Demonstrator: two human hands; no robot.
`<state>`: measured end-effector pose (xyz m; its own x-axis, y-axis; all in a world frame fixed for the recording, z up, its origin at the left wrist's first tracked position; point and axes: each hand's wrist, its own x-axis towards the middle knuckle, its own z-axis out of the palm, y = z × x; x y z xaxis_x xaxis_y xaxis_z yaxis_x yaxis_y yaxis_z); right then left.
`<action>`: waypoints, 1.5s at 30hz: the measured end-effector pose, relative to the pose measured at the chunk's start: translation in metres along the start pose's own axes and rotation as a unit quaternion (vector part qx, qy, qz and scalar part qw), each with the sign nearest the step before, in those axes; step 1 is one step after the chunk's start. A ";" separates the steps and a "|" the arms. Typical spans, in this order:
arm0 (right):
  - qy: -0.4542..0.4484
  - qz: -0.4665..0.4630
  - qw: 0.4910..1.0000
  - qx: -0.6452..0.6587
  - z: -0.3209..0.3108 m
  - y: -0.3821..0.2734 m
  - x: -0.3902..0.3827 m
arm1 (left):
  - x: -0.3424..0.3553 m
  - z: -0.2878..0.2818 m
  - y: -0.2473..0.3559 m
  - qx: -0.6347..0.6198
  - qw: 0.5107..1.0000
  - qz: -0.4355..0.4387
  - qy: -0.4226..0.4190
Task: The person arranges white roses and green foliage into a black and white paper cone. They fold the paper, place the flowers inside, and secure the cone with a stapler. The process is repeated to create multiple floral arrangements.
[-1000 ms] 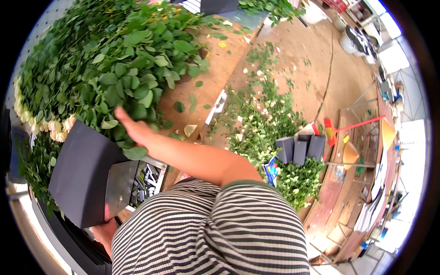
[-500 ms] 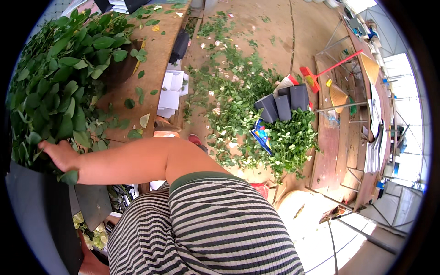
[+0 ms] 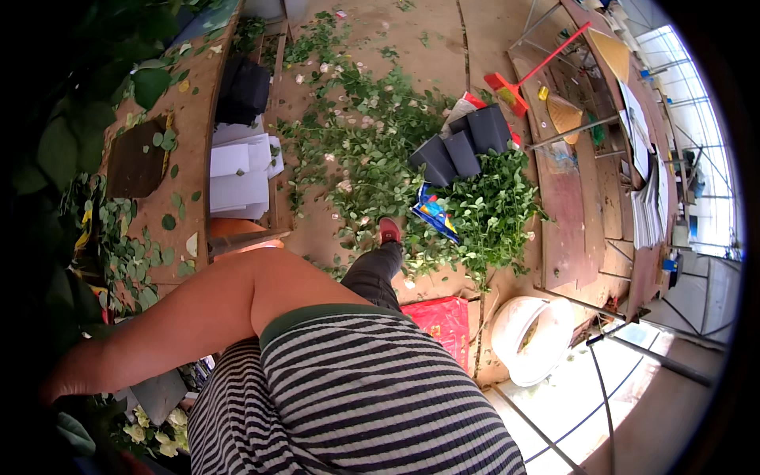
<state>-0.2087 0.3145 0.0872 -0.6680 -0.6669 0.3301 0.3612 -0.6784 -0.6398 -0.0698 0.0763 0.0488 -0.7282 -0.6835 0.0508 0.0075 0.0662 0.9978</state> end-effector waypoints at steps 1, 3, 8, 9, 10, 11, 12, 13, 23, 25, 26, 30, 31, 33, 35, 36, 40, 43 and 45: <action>0.000 -0.022 1.000 0.002 -0.010 -0.008 -0.011 | 0.003 0.006 0.001 0.005 1.000 -0.003 -0.017; 0.004 -0.073 0.997 0.011 -0.035 -0.030 -0.035 | 0.011 0.028 -0.002 0.006 0.998 -0.021 -0.066; 0.054 -0.152 0.943 0.290 -0.119 -0.083 -0.120 | 0.029 0.112 -0.023 0.023 0.972 -0.089 -0.216; 0.077 -0.143 0.927 0.338 -0.138 -0.094 -0.149 | 0.029 0.131 -0.026 0.038 0.961 -0.112 -0.250; 0.152 -0.151 0.907 0.362 -0.159 -0.102 -0.183 | 0.035 0.161 -0.039 0.046 0.944 -0.135 -0.297; 0.195 -0.165 0.897 0.362 -0.176 -0.114 -0.218 | 0.034 0.185 -0.053 0.062 0.927 -0.159 -0.333; 0.239 -0.196 0.894 0.325 -0.197 -0.117 -0.255 | 0.040 0.222 -0.079 0.066 0.900 -0.188 -0.387; 0.300 -0.222 0.874 0.310 -0.213 -0.118 -0.294 | 0.034 0.255 -0.097 0.080 0.874 -0.214 -0.429; 0.646 -0.470 0.520 0.302 -0.340 -0.071 -0.624 | -0.278 0.645 -0.260 0.088 0.597 -0.306 -0.737; 0.700 -0.464 0.481 0.252 -0.361 -0.068 -0.677 | -0.340 0.678 -0.279 0.072 0.587 -0.332 -0.735; 0.677 -0.503 0.462 0.275 -0.385 -0.036 -0.727 | -0.364 0.688 -0.293 0.059 0.573 -0.351 -0.738; 0.744 -0.500 0.390 0.209 -0.434 -0.038 -0.786 | -0.410 0.693 -0.336 0.044 0.594 -0.483 -0.642; 0.761 -0.504 0.358 0.194 -0.451 -0.045 -0.793 | -0.408 0.687 -0.348 0.080 0.578 -0.474 -0.660; 0.792 -0.489 0.333 0.152 -0.493 -0.043 -0.825 | -0.402 0.667 -0.377 0.148 0.547 -0.471 -0.676; 0.802 -0.497 0.303 0.133 -0.536 -0.037 -0.856 | -0.394 0.642 -0.402 0.218 0.519 -0.477 -0.675; 0.807 -0.493 0.289 0.149 -0.558 -0.043 -0.853 | -0.390 0.628 -0.417 0.230 0.515 -0.478 -0.673; 0.845 -0.431 0.224 0.225 -0.628 -0.031 -0.867 | -0.378 0.582 -0.452 0.269 0.496 -0.500 -0.657; 0.829 -0.395 0.271 0.288 -0.655 -0.020 -0.859 | -0.374 0.570 -0.463 0.288 0.494 -0.526 -0.629; 0.799 -0.407 0.298 0.328 -0.661 -0.014 -0.857 | -0.376 0.569 -0.460 0.293 0.491 -0.526 -0.630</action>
<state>-0.0708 1.0990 -0.6457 0.0245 0.4427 -0.8964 -0.6442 -0.6786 -0.3527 -0.1895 0.7163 -0.4538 0.0333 0.4031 -0.9145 -0.7563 0.6084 0.2407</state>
